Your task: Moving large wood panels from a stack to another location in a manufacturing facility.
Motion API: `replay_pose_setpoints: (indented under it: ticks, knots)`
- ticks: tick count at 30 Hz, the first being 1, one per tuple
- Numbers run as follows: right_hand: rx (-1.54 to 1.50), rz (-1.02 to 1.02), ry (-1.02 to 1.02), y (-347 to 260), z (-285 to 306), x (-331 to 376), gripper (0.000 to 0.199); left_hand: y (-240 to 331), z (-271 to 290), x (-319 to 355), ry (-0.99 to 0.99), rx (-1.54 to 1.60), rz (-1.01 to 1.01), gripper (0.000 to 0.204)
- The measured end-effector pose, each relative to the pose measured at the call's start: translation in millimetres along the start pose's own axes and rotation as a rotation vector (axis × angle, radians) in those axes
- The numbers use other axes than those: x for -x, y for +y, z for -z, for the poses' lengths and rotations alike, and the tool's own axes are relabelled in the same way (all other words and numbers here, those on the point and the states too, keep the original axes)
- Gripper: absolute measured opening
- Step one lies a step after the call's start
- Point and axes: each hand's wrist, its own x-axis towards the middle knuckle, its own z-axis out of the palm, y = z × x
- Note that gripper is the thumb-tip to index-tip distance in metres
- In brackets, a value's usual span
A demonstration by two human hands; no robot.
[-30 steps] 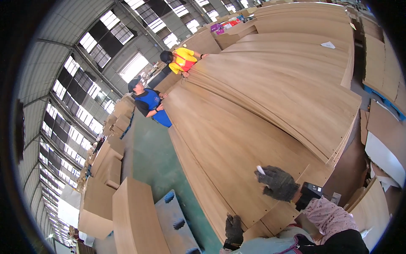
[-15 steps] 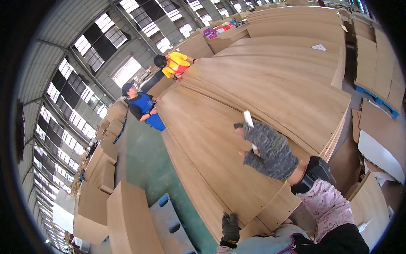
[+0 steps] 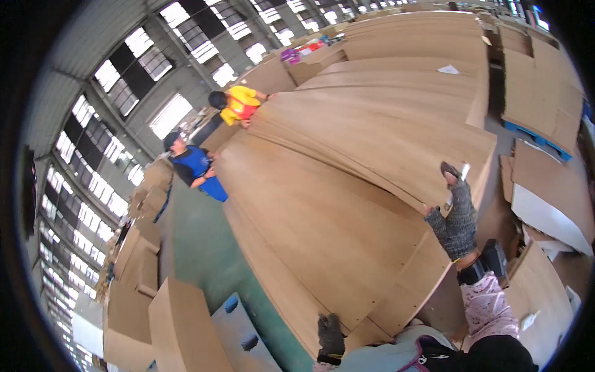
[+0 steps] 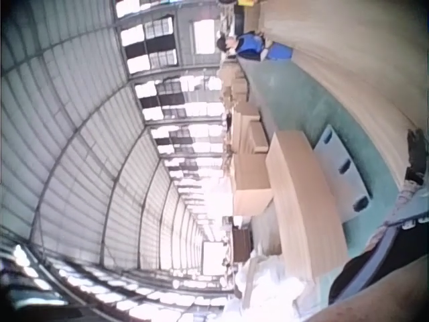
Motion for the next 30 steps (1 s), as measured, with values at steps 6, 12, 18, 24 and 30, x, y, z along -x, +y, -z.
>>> replay_pose_setpoints:
  ticks: [6, 12, 18, 24, 30]
  knots:
    - [-0.278, -0.607, 0.547, 65, -4, 82, 0.056, -11, 17, -16, -0.009, -0.114, -0.128, 0.026]
    - [-0.405, -0.718, 0.581, 70, -26, 105, 0.072, 0, 18, -21, -0.086, -0.090, -0.032, 0.051]
    - [-0.033, -0.546, 0.363, 79, -20, 121, 0.098, -5, 22, -24, -0.083, -0.127, -0.033, 0.061]
    - [0.038, -0.397, 0.309, 85, -36, 107, 0.107, 4, 18, -22, -0.058, -0.259, 0.088, 0.064]
    - [-1.252, -1.043, 0.842, 89, -37, 62, 0.084, 14, 12, -21, 0.104, -0.676, 0.167, 0.076]
